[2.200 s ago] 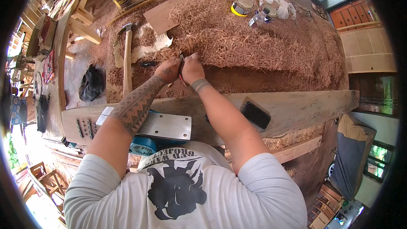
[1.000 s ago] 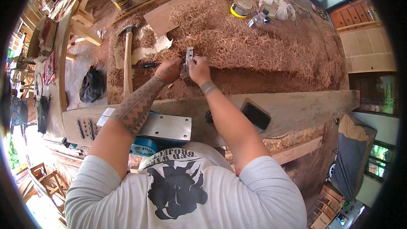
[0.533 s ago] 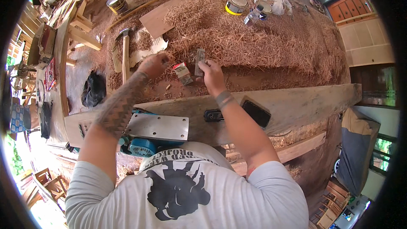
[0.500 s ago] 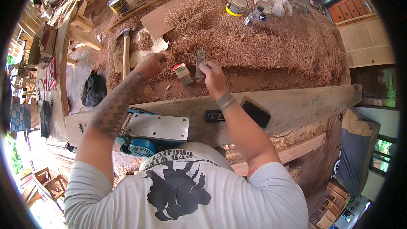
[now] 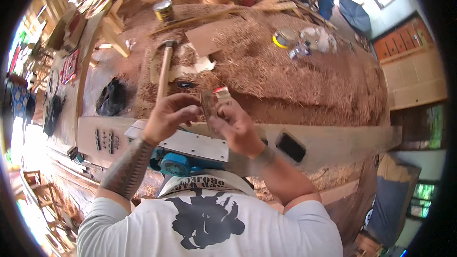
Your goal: The person removes metal blades and securing plates from an electric planer's cutter head by hand, handles the individual components, and then places them back onto the tool.
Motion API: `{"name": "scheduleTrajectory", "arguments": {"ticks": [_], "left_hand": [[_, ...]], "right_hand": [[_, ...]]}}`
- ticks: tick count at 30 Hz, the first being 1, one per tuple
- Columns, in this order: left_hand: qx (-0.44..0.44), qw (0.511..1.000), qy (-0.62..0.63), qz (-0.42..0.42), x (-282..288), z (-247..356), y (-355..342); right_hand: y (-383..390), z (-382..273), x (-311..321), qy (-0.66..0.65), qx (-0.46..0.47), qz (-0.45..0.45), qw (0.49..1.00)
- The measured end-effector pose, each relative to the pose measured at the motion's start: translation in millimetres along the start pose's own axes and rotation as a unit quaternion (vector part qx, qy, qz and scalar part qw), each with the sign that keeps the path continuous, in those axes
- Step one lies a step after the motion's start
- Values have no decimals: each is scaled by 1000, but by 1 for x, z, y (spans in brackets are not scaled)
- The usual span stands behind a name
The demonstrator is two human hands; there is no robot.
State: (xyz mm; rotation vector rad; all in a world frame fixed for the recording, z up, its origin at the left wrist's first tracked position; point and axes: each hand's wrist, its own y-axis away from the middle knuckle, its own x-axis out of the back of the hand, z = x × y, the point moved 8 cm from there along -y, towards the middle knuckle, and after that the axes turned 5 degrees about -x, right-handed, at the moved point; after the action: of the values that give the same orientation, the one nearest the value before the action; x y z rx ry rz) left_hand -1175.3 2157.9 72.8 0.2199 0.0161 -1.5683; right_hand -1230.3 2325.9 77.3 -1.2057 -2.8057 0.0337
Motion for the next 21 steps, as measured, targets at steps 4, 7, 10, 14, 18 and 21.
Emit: {"name": "scheduleTrajectory", "arguments": {"ticks": [4,7,10,14,18,21], "left_hand": [[-43,999,-4,-3,24,-3,31],[-18,999,-22,-39,45,4,65],[-40,999,11,-18,83,6,121],[-39,993,64,92,142,1,183],[-95,990,29,105,185,3,254],[-126,983,79,105,199,10,285]], "right_hand": [[4,-45,-54,139,-24,-71,987],[13,-71,-97,181,71,-125,973],[13,-67,-140,107,-47,-139,983],[18,-64,-201,-2,-102,-167,981],[22,-59,-286,-272,-284,-195,899],[23,-66,-337,-319,-297,-241,867]]}}
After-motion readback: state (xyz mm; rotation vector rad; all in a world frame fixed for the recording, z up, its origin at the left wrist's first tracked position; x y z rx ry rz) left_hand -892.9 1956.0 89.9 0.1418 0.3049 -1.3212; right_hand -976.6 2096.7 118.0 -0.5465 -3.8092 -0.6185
